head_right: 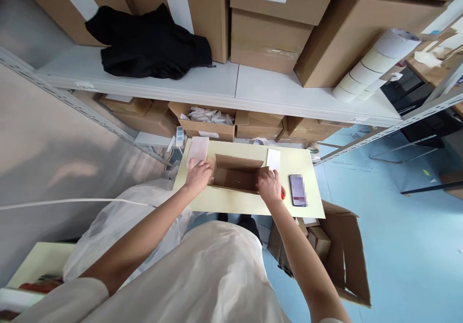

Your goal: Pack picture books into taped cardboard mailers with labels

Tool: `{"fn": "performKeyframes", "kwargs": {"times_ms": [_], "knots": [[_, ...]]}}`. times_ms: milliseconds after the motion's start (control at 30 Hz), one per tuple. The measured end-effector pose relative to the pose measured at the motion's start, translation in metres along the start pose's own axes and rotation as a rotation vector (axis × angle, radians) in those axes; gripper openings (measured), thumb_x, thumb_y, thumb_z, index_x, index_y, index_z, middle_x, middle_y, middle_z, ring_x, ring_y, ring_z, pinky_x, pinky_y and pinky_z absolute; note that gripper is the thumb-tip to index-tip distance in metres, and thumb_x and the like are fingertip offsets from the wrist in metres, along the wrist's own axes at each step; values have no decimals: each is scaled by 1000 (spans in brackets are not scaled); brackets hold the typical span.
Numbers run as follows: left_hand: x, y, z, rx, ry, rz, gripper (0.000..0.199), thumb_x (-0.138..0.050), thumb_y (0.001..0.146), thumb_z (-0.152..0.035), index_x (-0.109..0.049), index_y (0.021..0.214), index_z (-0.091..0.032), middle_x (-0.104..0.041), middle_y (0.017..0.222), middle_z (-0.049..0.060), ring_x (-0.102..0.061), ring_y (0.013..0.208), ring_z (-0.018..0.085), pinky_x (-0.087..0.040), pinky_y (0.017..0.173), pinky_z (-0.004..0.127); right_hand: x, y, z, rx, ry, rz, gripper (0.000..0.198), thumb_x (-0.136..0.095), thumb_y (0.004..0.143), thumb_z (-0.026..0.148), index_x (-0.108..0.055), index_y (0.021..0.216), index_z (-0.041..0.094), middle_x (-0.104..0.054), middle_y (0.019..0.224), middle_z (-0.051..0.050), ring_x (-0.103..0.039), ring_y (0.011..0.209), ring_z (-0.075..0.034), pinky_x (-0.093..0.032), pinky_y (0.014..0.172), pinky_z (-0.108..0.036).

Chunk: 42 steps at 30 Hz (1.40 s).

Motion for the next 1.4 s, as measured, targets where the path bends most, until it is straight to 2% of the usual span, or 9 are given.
{"fn": "performKeyframes", "kwargs": {"times_ms": [167,300,433,733,867,1033,1100,1233,1400], "knots": [[-14,-5,1,191,-41,88,41,-66,70,-55,-70,81,-17,-67,87,16,-56,107,40,-2,110,60,-8,-4,7,-227,44,131,58,-58,76,59,-58,113,14,-61,111,-19,-54,109,-37,-25,103,-56],[-45,-31,11,245,-281,90,86,-78,55,-54,-50,128,-18,-45,139,22,-39,128,43,-11,110,60,-45,-25,5,-277,314,120,102,-65,65,65,-24,142,12,-28,147,-23,-34,133,-39,-35,101,-50],[-74,-42,20,243,-452,20,110,-83,51,-45,-30,142,-15,-32,148,21,-32,135,39,-27,110,48,-70,-25,0,-311,498,-7,110,-66,66,61,-9,148,13,-24,151,-20,-24,139,-34,-31,107,-48],[-92,-17,23,223,-614,-134,101,-80,60,-43,-30,144,-17,-40,144,17,-39,131,33,-34,107,45,-72,15,-24,-324,516,2,110,-67,65,61,-11,148,14,-33,147,-20,-34,134,-35,-36,103,-50],[-76,-22,41,218,-668,-203,63,-65,75,-45,-50,130,-18,-46,139,14,-40,130,29,-33,108,42,-66,10,-25,-297,461,16,110,-67,65,58,-9,148,14,-31,149,-18,-31,136,-34,-35,104,-49],[-62,-1,106,561,-669,-392,39,-36,92,-43,-63,105,-18,-63,112,11,-55,113,24,-39,102,38,-61,10,-26,-259,347,30,101,-67,66,55,-15,146,20,-30,148,-15,-32,135,-35,-36,102,-50],[-65,20,133,754,-534,-351,35,-53,84,-36,-59,111,-15,-61,116,14,-51,119,28,-36,104,39,-61,12,-26,-261,329,52,98,-66,68,55,-16,145,22,-30,148,-14,-35,133,-34,-37,100,-50],[-85,61,167,1012,-373,-197,68,-69,67,-19,-42,128,-3,-45,131,28,-36,131,40,-30,106,48,-62,13,-25,-280,303,49,108,-68,65,58,-10,147,18,-23,151,-17,-29,137,-34,-36,102,-47],[-99,72,178,1028,-482,-81,47,-65,61,-5,-56,107,-5,-62,108,21,-59,105,34,-47,86,39,-64,11,-24,-269,330,63,112,-67,66,59,-4,148,16,-20,153,-18,-25,138,-34,-33,105,-49]]}}
Point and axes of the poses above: each hand's wrist, its own y-axis towards the middle knuckle, its own x-axis out of the back of the hand, z = x × y, the point moved 2 cm from there along y, towards the middle knuckle
